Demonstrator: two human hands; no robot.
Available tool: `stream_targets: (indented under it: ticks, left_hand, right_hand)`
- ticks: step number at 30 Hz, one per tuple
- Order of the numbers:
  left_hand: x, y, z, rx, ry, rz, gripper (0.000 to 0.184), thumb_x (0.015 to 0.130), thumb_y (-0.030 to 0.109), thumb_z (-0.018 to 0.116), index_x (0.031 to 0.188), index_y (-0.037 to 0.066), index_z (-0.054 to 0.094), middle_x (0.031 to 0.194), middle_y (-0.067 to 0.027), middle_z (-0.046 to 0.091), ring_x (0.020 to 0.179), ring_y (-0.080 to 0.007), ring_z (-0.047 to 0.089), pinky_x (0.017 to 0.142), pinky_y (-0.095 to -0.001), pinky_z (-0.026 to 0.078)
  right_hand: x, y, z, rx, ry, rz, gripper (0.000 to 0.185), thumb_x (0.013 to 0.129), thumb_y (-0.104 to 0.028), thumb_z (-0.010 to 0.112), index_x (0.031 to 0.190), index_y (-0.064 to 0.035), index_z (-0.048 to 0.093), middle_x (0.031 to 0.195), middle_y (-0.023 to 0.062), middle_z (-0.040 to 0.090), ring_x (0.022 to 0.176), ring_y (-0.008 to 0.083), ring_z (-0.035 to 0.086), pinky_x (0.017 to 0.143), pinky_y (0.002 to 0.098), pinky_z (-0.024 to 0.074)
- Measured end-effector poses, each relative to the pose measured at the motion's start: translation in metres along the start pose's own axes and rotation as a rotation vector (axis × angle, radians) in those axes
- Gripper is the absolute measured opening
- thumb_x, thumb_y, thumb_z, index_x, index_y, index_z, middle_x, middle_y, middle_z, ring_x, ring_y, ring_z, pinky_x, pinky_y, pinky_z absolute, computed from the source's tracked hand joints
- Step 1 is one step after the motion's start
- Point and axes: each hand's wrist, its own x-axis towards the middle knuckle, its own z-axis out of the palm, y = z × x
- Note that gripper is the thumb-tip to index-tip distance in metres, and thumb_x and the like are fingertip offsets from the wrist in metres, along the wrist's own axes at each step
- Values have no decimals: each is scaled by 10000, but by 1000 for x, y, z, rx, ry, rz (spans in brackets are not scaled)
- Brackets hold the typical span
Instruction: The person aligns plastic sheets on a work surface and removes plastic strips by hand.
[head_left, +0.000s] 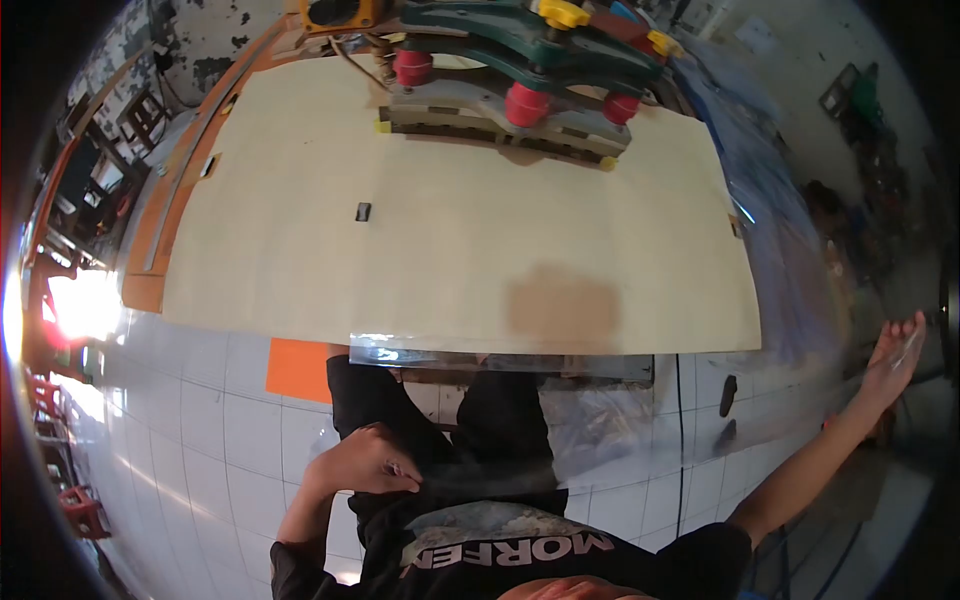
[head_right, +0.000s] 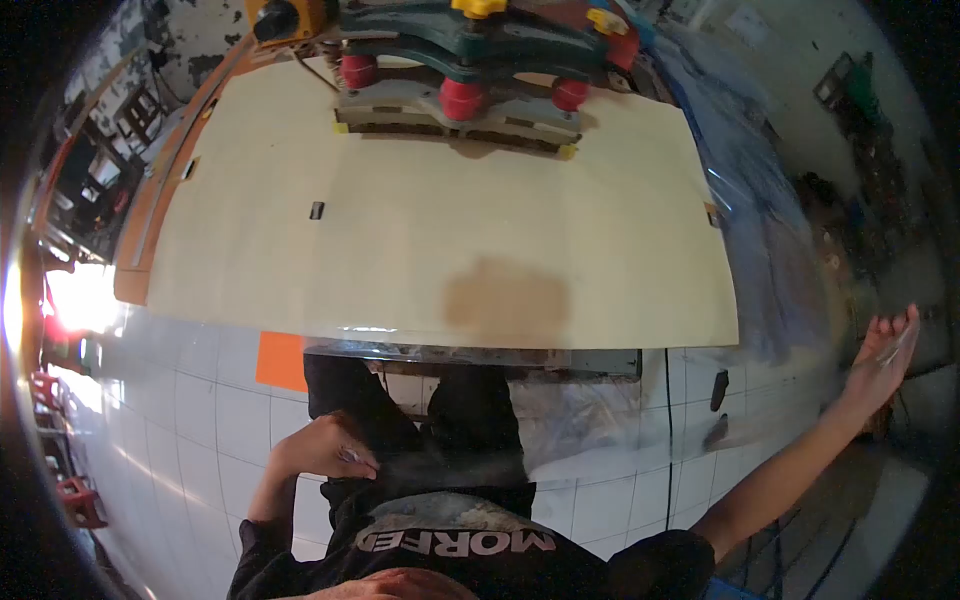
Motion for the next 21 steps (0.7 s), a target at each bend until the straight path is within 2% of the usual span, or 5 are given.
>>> stream_targets:
  ticks: [5, 7, 13, 16, 21]
  left_hand:
    - [-22, -10, -1, -73, -113, -249, 119, 794, 170, 821, 874, 86, 793, 791, -60, 756, 719, -194, 733, 656, -294, 564]
    - [-32, -11, -5, -127, -116, -325, 122, 797, 171, 831, 874, 83, 795, 809, -67, 764, 734, -187, 740, 681, -295, 572]
    - [-74, -25, -6, -319, -95, -397, 158, 835, 158, 813, 969, 78, 788, 864, -39, 775, 798, -118, 736, 734, -267, 567]
    - [-83, -23, -1, -416, -43, -373, 178, 839, 146, 815, 983, 49, 777, 862, -42, 774, 807, -108, 733, 727, -262, 560]
    - [-92, -15, 13, -439, -7, -405, 200, 814, 80, 830, 992, 19, 760, 878, -66, 769, 814, -129, 729, 715, -274, 569]
  right_hand:
    - [13, 53, -15, -94, 4, 209, 491, 987, -364, 626, 1333, -24, 547, 1067, 50, 551, 924, 151, 549, 874, 326, 465]
    - [-5, 73, 24, -322, -70, 290, 435, 986, -360, 624, 1285, -45, 586, 1070, 72, 590, 917, 166, 605, 817, 325, 517]
    - [-43, 147, 139, 2, -583, 766, 211, 1018, -271, 577, 1092, -75, 599, 1243, 147, 646, 1000, 229, 665, 859, 373, 537]
    - [-46, 208, 173, 53, -498, 926, 164, 1025, -234, 556, 1099, -92, 596, 1232, 105, 654, 1030, 239, 657, 887, 396, 530]
    - [6, 273, 153, -82, -230, 742, 211, 1028, -198, 541, 1198, -79, 577, 1256, 92, 635, 1084, 251, 634, 919, 415, 526]
